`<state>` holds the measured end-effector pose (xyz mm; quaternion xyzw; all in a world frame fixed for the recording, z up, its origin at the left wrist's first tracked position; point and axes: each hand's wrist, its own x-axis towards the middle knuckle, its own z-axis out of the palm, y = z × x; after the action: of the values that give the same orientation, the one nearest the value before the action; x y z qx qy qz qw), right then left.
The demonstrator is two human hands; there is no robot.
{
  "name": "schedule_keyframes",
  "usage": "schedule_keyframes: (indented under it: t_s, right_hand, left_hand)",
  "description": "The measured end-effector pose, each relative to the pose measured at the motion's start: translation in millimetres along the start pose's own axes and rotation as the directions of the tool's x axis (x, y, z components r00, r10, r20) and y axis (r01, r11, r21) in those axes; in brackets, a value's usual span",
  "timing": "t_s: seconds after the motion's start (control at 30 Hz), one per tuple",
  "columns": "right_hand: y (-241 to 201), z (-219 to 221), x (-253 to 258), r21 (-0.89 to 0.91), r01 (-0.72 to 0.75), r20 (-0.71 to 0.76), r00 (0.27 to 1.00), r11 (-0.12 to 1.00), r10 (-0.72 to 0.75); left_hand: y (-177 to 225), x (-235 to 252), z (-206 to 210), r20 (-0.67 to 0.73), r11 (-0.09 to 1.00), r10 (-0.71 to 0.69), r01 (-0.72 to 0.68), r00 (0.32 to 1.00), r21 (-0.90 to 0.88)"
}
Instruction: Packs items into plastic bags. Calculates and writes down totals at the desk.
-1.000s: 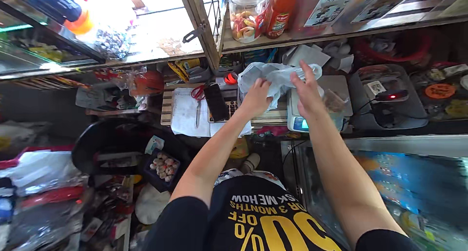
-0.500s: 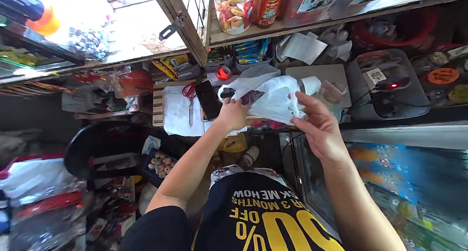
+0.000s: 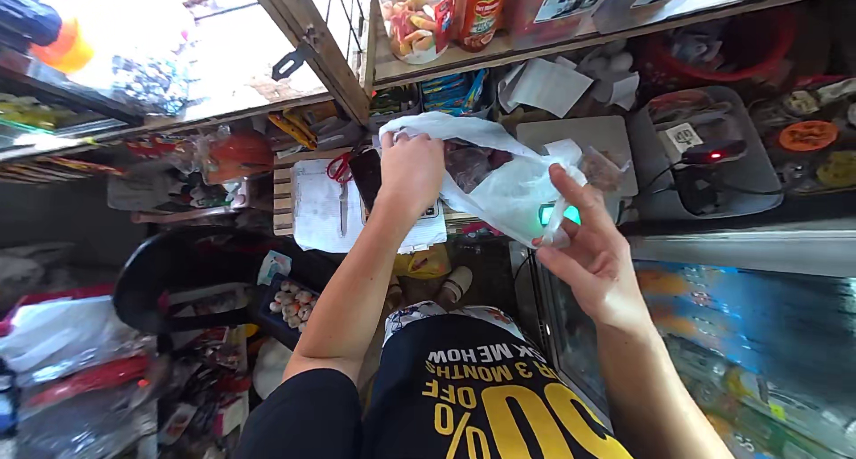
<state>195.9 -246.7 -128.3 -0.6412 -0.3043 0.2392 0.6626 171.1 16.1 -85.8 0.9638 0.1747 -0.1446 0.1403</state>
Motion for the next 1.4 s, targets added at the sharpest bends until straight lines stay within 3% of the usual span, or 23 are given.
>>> schedule_keyframes:
  t_s: [0.07, 0.13, 0.23, 0.33, 0.43, 0.57, 0.7, 0.77, 0.8, 0.87, 0.93, 0.97, 1.07, 1.2, 1.4]
  right_hand:
    - [1.8, 4.5, -1.4, 0.019, -0.011, 0.007, 1.000, 1.000, 0.010]
    - [2.9, 9.5, -0.8, 0.031, -0.014, 0.004, 1.000, 0.999, 0.014]
    - [3.0, 15.3, -0.8, 0.041, -0.033, -0.011, 0.999, 0.999, 0.033]
    - [5.3, 15.1, -2.9, 0.059, -0.051, -0.029, 0.998, 0.997, 0.052]
    - [9.2, 12.1, -2.5, 0.050, -0.033, -0.070, 0.997, 0.998, 0.037]
    - [9.8, 11.9, -0.1, 0.045, -0.044, -0.028, 0.999, 0.998, 0.045]
    - [15.7, 7.5, -6.8, -0.208, 0.032, 0.037, 0.999, 0.978, -0.025]
    - [29.4, 2.6, -15.1, -0.306, 0.033, -0.125, 0.989, 0.951, -0.074]
    - [42.5, -1.3, -19.6, -0.279, -0.020, -0.293, 0.954, 0.960, -0.065]
    - [77.9, -14.2, -28.1, -0.142, -0.146, -0.654, 0.756, 0.979, 0.017]
    - [115.1, -35.9, -36.8, -0.138, -0.336, -0.837, 0.542, 0.932, 0.072]
    - [128.4, -48.9, -40.0, -0.172, -0.445, -0.856, 0.508, 0.879, 0.090]
    - [146.3, -78.5, -40.1, -0.228, -0.692, -0.796, 0.538, 0.685, 0.278]
    - [166.5, -99.1, -26.3, -0.437, -0.749, -0.740, 0.614, 0.497, 0.275]
    - [157.4, -105.2, -17.7, -0.486, -0.764, -0.736, 0.620, 0.424, 0.273]
  left_hand:
    - [17.4, 5.1, 5.7, -0.049, 0.993, 0.120, -0.120, 0.992, -0.002]
    - [29.3, 27.5, 21.1, 0.052, 0.968, 0.241, -0.236, 0.969, -0.088]
    - [33.0, 63.0, 53.9, 0.260, 0.992, 0.100, -0.075, 0.960, -0.103]
    - [14.1, 76.5, 89.8, 0.236, 0.996, -0.065, 0.078, 0.970, -0.047]
    - [-2.2, 75.9, 114.6, 0.103, 0.999, -0.048, 0.045, 0.994, 0.025]
    - [-8.5, 75.9, 111.2, 0.158, 0.998, -0.027, 0.018, 0.987, 0.057]
    - [-26.9, 83.0, 121.4, 0.190, 0.992, 0.092, -0.073, 0.977, -0.103]
    - [-36.5, 82.7, 133.7, 0.149, 0.982, 0.132, -0.108, 0.980, -0.156]
    - [-35.7, 78.0, 131.1, 0.124, 0.987, 0.119, -0.104, 0.985, -0.122]
    - [-31.4, 65.7, 121.9, 0.054, 0.991, 0.093, -0.087, 0.994, -0.105]
    - [-26.1, 49.1, 112.8, -0.060, 0.977, 0.107, -0.116, 0.992, -0.180]
    - [-20.2, 43.6, 103.7, -0.050, 0.978, 0.093, -0.100, 0.994, -0.182]
    - [-14.8, 43.1, 95.2, 0.090, 0.985, 0.098, -0.084, 0.991, -0.148]
    - [-6.1, 40.2, 89.1, 0.121, 0.994, 0.061, -0.049, 0.991, -0.102]
    - [-8.7, 42.2, 92.3, 0.107, 0.996, 0.068, -0.063, 0.992, -0.056]
